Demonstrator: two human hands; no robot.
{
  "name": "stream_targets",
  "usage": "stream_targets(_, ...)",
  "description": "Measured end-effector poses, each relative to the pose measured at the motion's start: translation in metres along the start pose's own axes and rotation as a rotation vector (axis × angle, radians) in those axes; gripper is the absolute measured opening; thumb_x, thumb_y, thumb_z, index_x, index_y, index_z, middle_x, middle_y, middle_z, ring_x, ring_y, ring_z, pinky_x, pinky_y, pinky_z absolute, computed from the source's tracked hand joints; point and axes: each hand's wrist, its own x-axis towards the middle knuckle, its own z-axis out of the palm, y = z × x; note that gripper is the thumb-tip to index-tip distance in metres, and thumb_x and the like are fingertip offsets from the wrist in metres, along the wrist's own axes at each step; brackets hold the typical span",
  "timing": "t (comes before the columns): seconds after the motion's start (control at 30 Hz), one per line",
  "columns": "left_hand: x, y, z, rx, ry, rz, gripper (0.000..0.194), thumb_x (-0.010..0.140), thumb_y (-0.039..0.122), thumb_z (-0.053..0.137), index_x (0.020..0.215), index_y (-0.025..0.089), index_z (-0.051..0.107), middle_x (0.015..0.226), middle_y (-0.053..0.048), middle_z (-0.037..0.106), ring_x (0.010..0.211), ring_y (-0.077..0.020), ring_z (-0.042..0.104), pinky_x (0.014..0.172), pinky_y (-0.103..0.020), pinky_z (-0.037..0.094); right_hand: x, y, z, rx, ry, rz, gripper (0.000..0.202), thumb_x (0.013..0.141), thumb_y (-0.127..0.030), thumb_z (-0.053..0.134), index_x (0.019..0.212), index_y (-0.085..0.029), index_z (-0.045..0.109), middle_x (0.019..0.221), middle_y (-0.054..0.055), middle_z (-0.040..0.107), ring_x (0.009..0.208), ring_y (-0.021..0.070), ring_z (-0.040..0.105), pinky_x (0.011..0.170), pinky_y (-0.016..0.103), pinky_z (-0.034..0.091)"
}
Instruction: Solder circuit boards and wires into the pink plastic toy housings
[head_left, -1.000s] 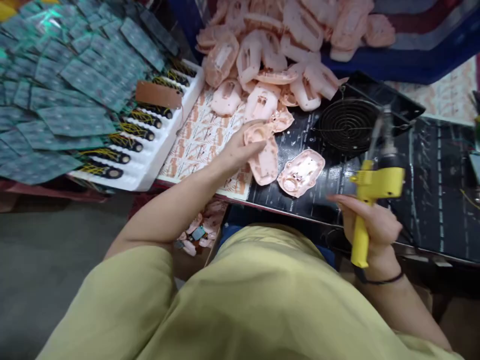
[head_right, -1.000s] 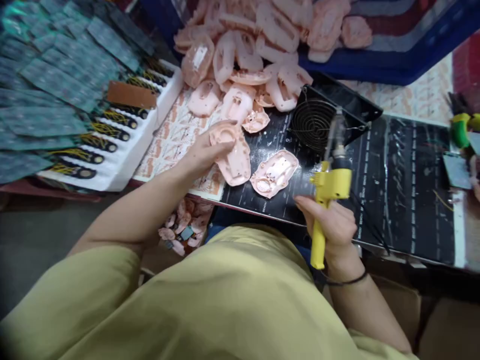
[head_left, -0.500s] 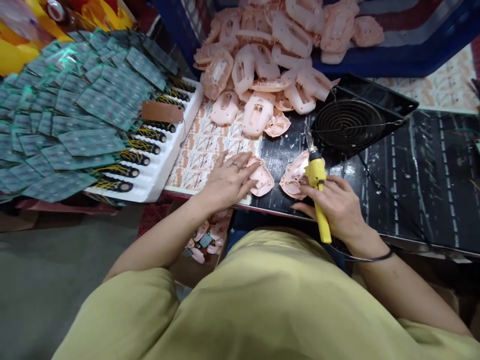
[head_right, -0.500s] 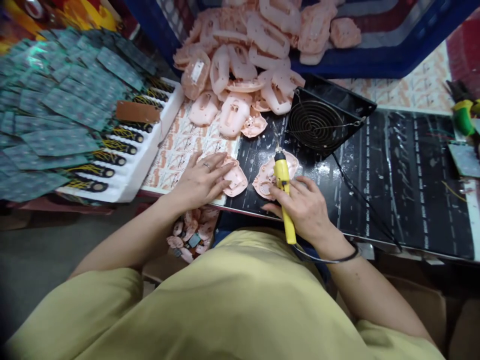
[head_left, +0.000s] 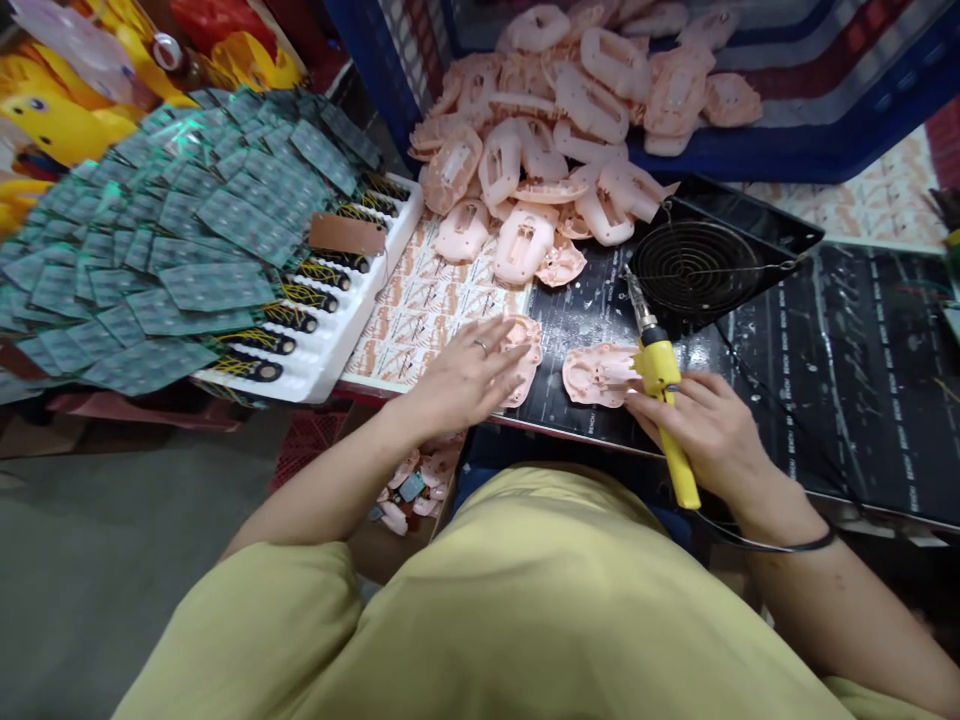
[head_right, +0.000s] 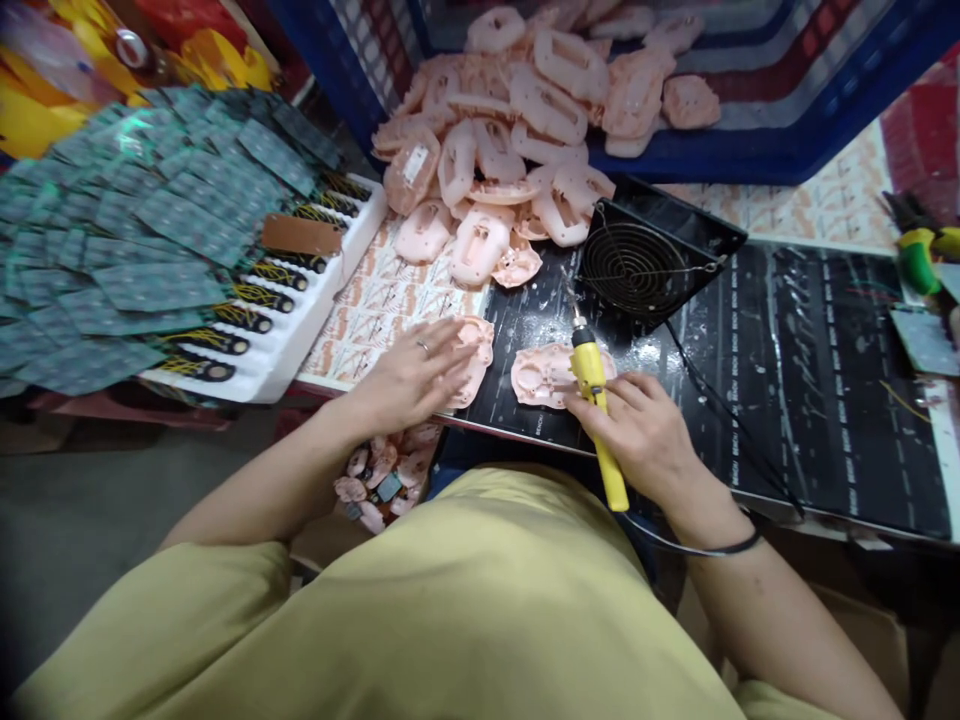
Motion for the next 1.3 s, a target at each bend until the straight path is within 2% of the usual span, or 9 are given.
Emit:
stream_targets(0.13,-0.005,0.009,0.011,0.023,-0.005,0.064,0.050,0.098,0.033,0.049,0.140,0.007,0.057,0.151,-0.026,0.045,0.147,-0.0416,0.035,0.117,-0.058,0.039,0.010,-0.029,0.016,-0.067,0.122,0.109,0.035,0.089,-0.011,0.068,0.122,-0.020,0.061,0.073,-0.001,0.066,0.065,0.0114,0.061,0.066,0.025,0.047)
stream_targets(0.3,-0.002,0.009,0.012,0.013,0.000,0.104,0.046,0.099,0.028,0.045,0.142,0.014,0.055,0.154,-0.022,0.043,0.148,-0.0380,0.035,0.117,-0.060,0.037,0.029,-0.041,0.016,0.275,0.233,0.202,0.026,0.092,-0.016,0.066,0.117,-0.021,0.060,0.088,-0.001,0.073,0.068,0.0079,0.066,0.067,0.018,0.051)
stream_targets(0.53,-0.007,0.013,0.016,0.005,0.063,0.099,0.044,0.102,0.027,0.043,0.140,0.008,0.056,0.150,-0.027,0.046,0.147,-0.0372,0.039,0.118,-0.057,0.039,0.010,0.008,0.005,0.139,0.050,0.047,0.029,0.091,-0.023,0.069,0.118,-0.020,0.058,0.104,0.006,0.073,0.090,0.0185,0.069,0.109,0.048,0.047)
stream_targets(0.77,0.031,0.018,0.008,-0.013,-0.110,0.225,0.050,0.098,0.017,0.044,0.148,0.009,0.047,0.153,-0.022,0.046,0.147,-0.0286,0.041,0.123,-0.045,0.035,0.012,-0.013,0.018,0.003,0.080,-0.028,0.033,0.086,-0.029,0.075,0.114,-0.017,0.062,0.097,0.007,0.074,0.096,0.0239,0.067,0.089,0.036,0.051)
stream_targets(0.9,0.043,0.017,0.009,-0.037,-0.087,0.293,0.046,0.098,0.017,0.046,0.143,0.011,0.053,0.150,-0.019,0.051,0.144,-0.0248,0.045,0.121,-0.040,0.038,0.011,-0.022,0.017,-0.021,0.089,-0.009,0.032,0.087,-0.027,0.074,0.115,-0.016,0.063,0.092,0.005,0.073,0.091,0.0237,0.066,0.081,0.034,0.049)
stream_targets(1.0,0.046,-0.009,-0.005,-0.042,-0.014,0.182,0.041,0.097,0.019,0.050,0.137,0.015,0.060,0.150,-0.017,0.052,0.134,-0.0242,0.055,0.112,-0.040,0.047,0.007,-0.017,0.014,-0.020,0.152,0.000,0.044,0.081,-0.027,0.080,0.120,-0.015,0.063,0.093,0.006,0.074,0.088,0.0229,0.067,0.078,0.033,0.050)
stream_targets(1.13,0.044,-0.085,-0.057,0.256,0.009,-0.240,0.047,0.090,0.005,0.045,0.131,0.016,0.065,0.147,-0.015,0.055,0.130,-0.0285,0.056,0.110,-0.051,0.044,0.004,-0.006,0.016,-0.020,0.231,-0.001,0.056,0.077,-0.020,0.083,0.128,-0.018,0.061,0.096,0.006,0.075,0.087,0.0227,0.068,0.079,0.033,0.053)
stream_targets(1.23,0.038,-0.137,-0.092,0.479,-0.130,-0.438,0.052,0.091,0.011,0.048,0.143,0.012,0.054,0.150,-0.018,0.050,0.143,-0.0362,0.040,0.113,-0.058,0.034,0.004,-0.003,0.023,-0.006,0.243,-0.020,0.061,0.079,-0.014,0.080,0.135,-0.021,0.057,0.103,0.005,0.075,0.091,0.0210,0.069,0.081,0.032,0.055)
stream_targets(1.3,0.034,-0.153,-0.104,0.522,-0.254,-0.492,0.046,0.092,0.017,0.051,0.137,0.014,0.058,0.139,-0.016,0.060,0.135,-0.0340,0.049,0.112,-0.053,0.035,0.003,-0.004,0.028,0.011,0.245,-0.013,0.065,0.081,-0.012,0.078,0.140,-0.024,0.053,0.106,0.004,0.075,0.095,0.0191,0.070,0.085,0.030,0.057)
